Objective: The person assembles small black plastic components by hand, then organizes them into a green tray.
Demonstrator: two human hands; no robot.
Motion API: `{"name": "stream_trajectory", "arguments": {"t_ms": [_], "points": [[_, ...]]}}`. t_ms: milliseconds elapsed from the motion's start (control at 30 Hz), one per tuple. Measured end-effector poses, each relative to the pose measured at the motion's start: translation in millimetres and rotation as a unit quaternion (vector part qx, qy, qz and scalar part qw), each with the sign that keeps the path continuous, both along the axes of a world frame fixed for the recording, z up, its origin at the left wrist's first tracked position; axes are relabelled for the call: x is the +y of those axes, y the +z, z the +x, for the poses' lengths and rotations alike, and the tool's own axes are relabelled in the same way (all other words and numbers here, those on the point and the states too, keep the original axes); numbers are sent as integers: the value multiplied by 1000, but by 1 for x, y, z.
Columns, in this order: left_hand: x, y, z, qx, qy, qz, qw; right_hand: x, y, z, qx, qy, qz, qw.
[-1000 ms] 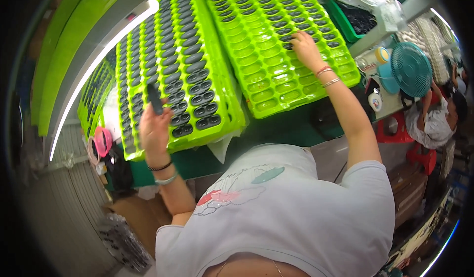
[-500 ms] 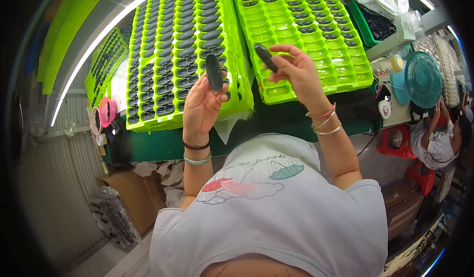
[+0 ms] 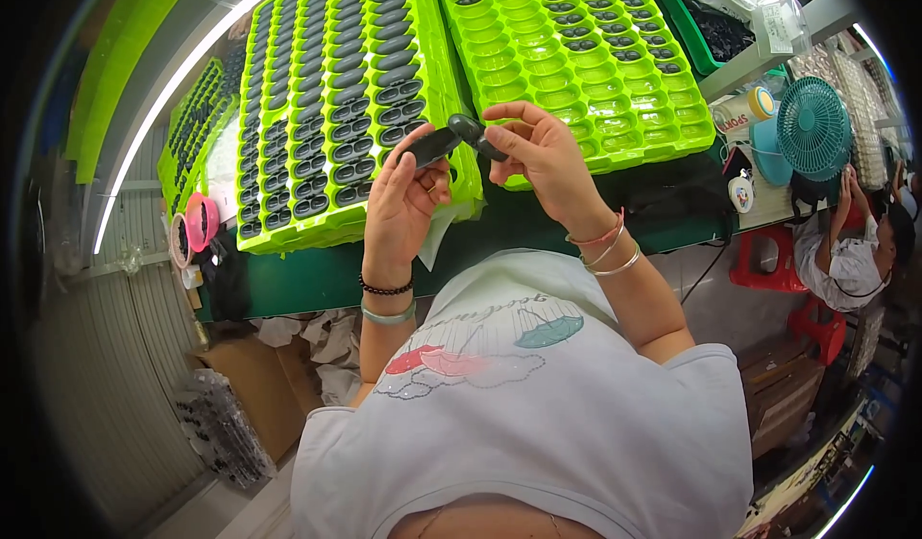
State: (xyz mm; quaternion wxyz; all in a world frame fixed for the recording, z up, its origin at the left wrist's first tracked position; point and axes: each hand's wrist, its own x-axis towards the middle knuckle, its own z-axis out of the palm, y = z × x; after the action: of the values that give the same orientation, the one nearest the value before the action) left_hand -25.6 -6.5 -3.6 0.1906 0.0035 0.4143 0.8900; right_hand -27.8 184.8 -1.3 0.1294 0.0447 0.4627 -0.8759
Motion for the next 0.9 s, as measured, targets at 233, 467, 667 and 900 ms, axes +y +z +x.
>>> {"name": "stream_trajectory", "arguments": {"t_ms": [233,467,667,900], "points": [[0,2,-2,24,17,-34,999,-8,15,11,188,-55,224,955],[-1,9,6,13,49,-77,996,-14,35,7,338,-80,467,813],[3,-4,12,160,-7,-259,953,-21,29,16,415,-25,548,726],[-6,-11,21,133,-43,-174,975,-37,32,21,422,24,504,753]]}}
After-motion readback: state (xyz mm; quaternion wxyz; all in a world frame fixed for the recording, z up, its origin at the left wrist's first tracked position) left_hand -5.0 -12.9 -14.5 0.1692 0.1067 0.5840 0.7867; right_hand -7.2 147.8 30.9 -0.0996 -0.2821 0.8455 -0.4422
